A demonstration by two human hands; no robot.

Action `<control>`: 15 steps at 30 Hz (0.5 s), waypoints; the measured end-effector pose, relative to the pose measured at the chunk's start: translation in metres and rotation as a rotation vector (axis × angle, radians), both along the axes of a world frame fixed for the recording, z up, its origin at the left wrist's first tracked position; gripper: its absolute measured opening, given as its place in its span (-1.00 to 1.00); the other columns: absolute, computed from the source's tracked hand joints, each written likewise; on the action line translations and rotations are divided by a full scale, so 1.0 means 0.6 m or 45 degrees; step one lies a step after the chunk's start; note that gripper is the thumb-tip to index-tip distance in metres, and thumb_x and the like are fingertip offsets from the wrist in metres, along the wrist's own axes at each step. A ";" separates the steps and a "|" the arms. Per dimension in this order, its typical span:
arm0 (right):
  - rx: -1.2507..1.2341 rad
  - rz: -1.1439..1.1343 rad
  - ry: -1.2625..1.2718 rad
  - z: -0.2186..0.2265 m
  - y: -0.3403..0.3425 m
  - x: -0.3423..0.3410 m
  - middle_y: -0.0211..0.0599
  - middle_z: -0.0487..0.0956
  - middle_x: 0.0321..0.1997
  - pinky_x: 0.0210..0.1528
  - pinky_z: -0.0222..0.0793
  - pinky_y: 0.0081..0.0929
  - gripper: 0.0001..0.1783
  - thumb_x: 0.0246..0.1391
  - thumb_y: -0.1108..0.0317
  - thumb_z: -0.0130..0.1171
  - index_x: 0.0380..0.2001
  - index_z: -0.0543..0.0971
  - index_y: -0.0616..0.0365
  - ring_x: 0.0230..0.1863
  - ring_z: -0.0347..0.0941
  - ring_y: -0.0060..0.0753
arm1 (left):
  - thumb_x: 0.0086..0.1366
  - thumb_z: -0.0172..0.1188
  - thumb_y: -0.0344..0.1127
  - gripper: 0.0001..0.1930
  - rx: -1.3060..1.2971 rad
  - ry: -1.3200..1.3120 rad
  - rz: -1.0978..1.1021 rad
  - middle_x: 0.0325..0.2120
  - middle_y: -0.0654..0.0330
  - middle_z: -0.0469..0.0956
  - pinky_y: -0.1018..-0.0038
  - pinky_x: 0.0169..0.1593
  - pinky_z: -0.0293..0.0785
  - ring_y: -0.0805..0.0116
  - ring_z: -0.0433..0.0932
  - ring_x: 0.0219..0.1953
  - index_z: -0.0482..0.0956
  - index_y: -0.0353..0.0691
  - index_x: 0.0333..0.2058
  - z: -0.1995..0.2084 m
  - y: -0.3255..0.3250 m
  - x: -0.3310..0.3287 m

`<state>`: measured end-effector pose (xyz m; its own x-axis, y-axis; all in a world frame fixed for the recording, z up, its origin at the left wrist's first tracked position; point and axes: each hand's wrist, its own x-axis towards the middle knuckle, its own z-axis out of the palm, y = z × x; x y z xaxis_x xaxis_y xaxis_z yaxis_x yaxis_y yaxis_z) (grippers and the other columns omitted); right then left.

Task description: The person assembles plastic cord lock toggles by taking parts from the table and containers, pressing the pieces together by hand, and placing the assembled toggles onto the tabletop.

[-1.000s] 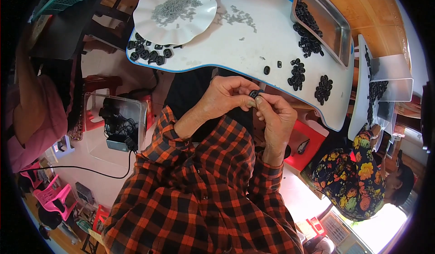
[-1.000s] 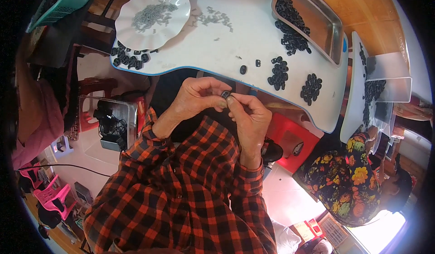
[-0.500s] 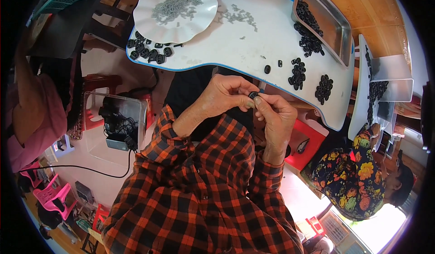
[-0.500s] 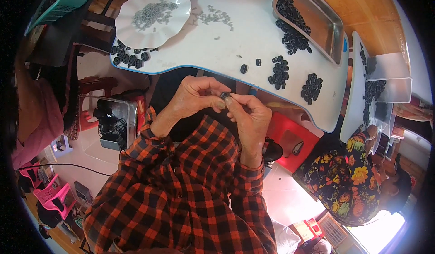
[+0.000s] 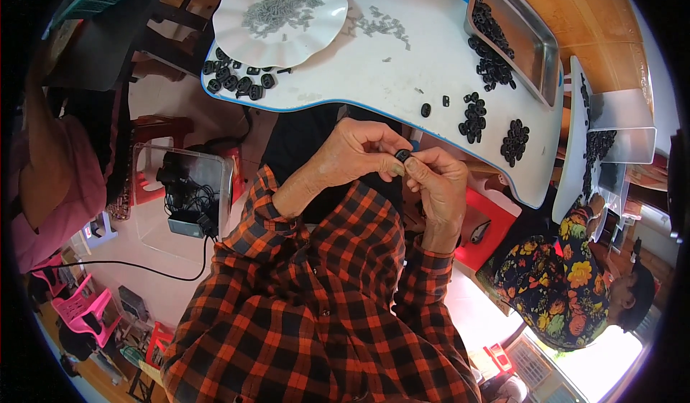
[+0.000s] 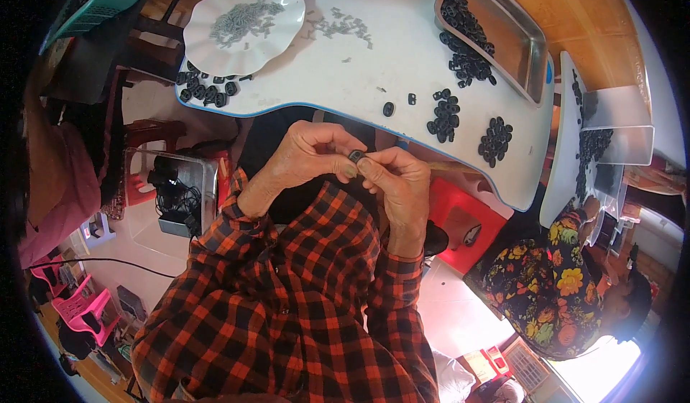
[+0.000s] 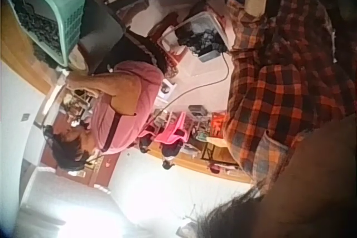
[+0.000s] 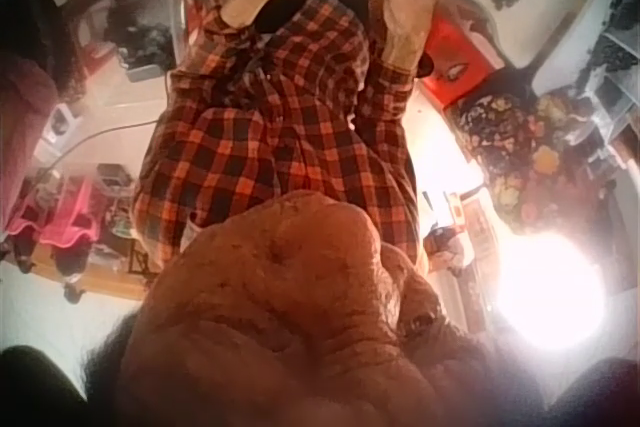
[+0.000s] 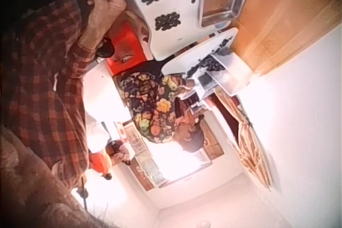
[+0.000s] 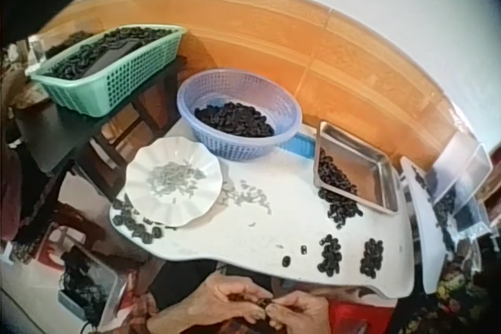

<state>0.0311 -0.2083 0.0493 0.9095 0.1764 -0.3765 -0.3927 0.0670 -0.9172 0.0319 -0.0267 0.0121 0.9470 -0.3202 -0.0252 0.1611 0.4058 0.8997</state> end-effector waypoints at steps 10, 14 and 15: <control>0.228 0.027 0.030 -0.017 0.001 0.001 -0.36 0.54 -0.53 -0.54 0.24 -0.76 -0.90 -0.05 0.47 0.29 -0.48 0.57 0.27 -0.60 0.34 -0.69 | 0.08 0.26 -0.59 -0.80 -0.062 0.048 -0.044 -0.47 0.13 0.61 0.63 -0.42 0.55 0.48 0.59 -0.49 0.57 -0.43 -0.27 0.001 0.002 -0.001; 0.290 0.031 0.051 -0.022 0.003 0.003 -0.35 0.53 -0.54 -0.54 0.24 -0.76 -0.89 -0.05 0.47 0.29 -0.48 0.56 0.28 -0.61 0.33 -0.68 | 0.08 0.25 -0.60 -0.80 -0.075 0.057 -0.040 -0.47 0.12 0.60 0.63 -0.43 0.56 0.47 0.59 -0.50 0.57 -0.44 -0.27 -0.003 0.002 -0.001; 0.320 0.040 0.065 -0.021 0.003 0.003 -0.35 0.53 -0.54 -0.54 0.24 -0.75 -0.87 -0.06 0.46 0.30 -0.48 0.55 0.28 -0.61 0.33 -0.67 | 0.08 0.25 -0.60 -0.81 -0.088 0.049 -0.047 -0.48 0.12 0.60 0.62 -0.43 0.56 0.46 0.59 -0.51 0.57 -0.44 -0.27 -0.001 0.003 0.000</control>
